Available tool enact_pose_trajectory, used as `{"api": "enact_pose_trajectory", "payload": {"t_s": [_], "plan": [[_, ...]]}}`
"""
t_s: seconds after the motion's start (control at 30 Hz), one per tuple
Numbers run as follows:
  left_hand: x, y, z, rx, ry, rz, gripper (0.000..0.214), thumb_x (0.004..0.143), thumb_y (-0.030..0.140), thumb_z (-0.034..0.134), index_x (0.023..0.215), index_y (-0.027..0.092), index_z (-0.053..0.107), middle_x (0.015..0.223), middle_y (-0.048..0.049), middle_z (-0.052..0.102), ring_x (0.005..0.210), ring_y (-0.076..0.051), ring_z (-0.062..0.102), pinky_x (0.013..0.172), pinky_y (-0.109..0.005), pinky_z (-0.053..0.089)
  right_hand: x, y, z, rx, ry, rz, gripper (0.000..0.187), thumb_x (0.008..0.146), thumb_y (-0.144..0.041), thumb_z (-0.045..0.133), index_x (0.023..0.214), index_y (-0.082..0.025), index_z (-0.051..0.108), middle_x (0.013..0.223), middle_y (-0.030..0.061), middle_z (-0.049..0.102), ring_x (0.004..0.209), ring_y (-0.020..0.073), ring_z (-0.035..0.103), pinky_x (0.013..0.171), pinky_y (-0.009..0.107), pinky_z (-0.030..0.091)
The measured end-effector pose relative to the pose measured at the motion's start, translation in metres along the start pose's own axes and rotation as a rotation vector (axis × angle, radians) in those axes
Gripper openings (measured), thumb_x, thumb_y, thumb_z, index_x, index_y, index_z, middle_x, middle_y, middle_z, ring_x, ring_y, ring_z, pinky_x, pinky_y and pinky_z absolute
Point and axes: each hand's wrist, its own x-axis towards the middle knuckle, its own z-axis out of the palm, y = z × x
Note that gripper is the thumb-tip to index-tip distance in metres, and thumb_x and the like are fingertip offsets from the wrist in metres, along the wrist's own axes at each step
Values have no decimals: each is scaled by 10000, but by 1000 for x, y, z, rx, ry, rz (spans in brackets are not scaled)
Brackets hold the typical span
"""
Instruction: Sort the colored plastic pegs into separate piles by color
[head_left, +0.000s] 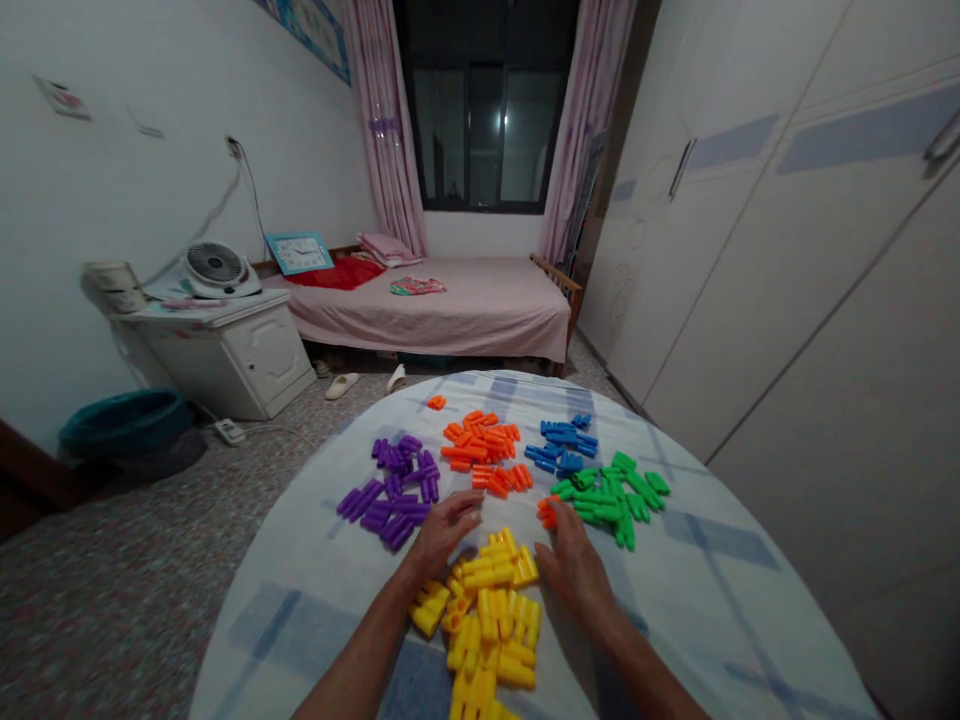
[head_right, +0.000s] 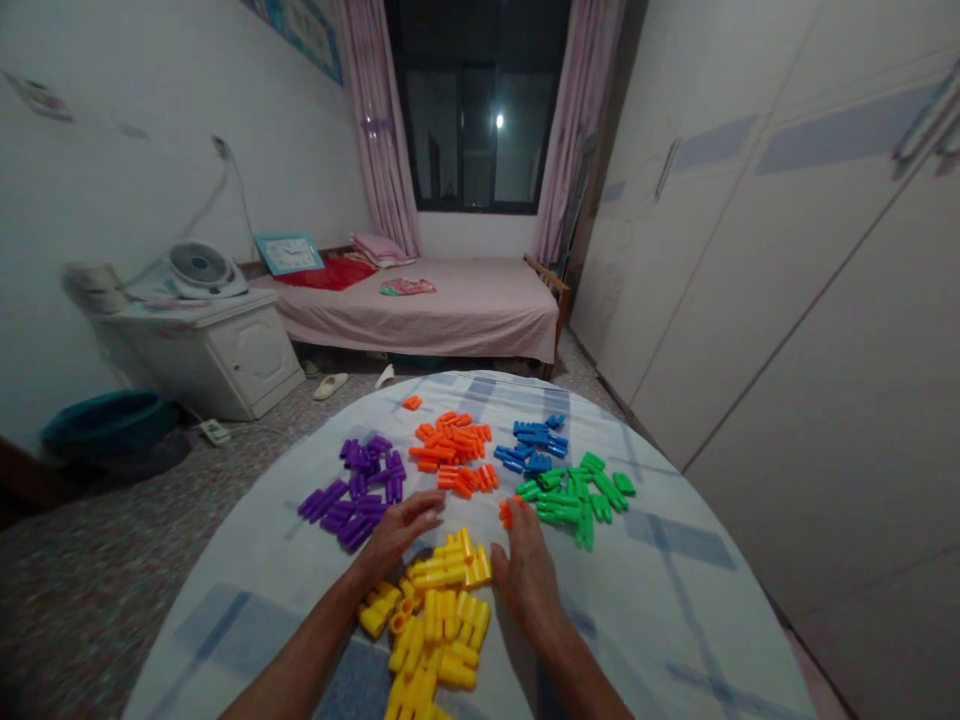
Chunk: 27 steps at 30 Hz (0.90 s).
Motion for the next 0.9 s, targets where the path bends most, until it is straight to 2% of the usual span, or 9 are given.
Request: {"api": "enact_pose_trajectory", "payload": {"t_s": [0.17,0.27,0.43,0.57,0.67,0.73,0.8,0.9], "plan": [[2,2,-8,-158,7,-134,386,762,439,630,1033,165,652,1101,-105,664,1047,-224,608,947,-387,471,34,-10,33,14,20,-7,640,661,-167,550,1291,-158,442,1347,148,452,1271,295,403,1037,447,374],[3,2,-10,-229,-12,-157,391,759,466,635,1017,172,653,1071,-106,668,1036,-226,612,925,-375,478,60,-19,47,61,36,-32,583,659,-149,547,1237,-162,469,1232,136,514,1153,267,488,965,427,430],[4,2,-9,-350,-16,-203,395,734,444,684,1014,166,659,1078,-120,665,1044,-244,606,910,-372,480,101,-25,59,58,16,-51,372,708,-127,481,1075,-160,529,1035,95,549,969,218,533,875,373,462],[4,3,-9,-379,-8,-225,384,725,429,701,1004,168,665,1082,-123,666,1046,-254,604,909,-382,480,120,-24,59,26,-9,-59,389,715,-116,471,1097,-162,528,1074,102,547,991,217,537,871,358,465],[4,3,-9,-376,7,-254,401,708,434,713,1002,166,663,1084,-127,667,1043,-259,608,914,-397,478,118,-17,43,-43,-33,-107,490,729,-150,525,1216,-169,479,1257,129,487,1124,240,502,910,368,451],[4,5,-9,-369,18,-273,414,702,437,715,1010,166,659,1082,-127,669,1039,-261,612,912,-403,479,112,-8,22,-157,-32,-146,499,766,-191,539,1259,-183,463,1350,135,434,1191,256,468,938,389,433],[3,7,-9,-355,21,-287,422,704,438,711,1023,168,655,1084,-127,670,1040,-260,615,906,-398,483,110,8,-6,-283,-2,-131,433,810,-249,523,1239,-194,496,1337,130,465,1185,266,477,936,409,426],[3,10,-9,-332,8,-285,416,715,435,700,1031,169,651,1079,-123,673,1032,-251,621,897,-376,489,118,41,-48,-447,128,3,394,866,-350,459,1206,-165,531,1257,142,540,1157,286,492,938,445,404]]}}
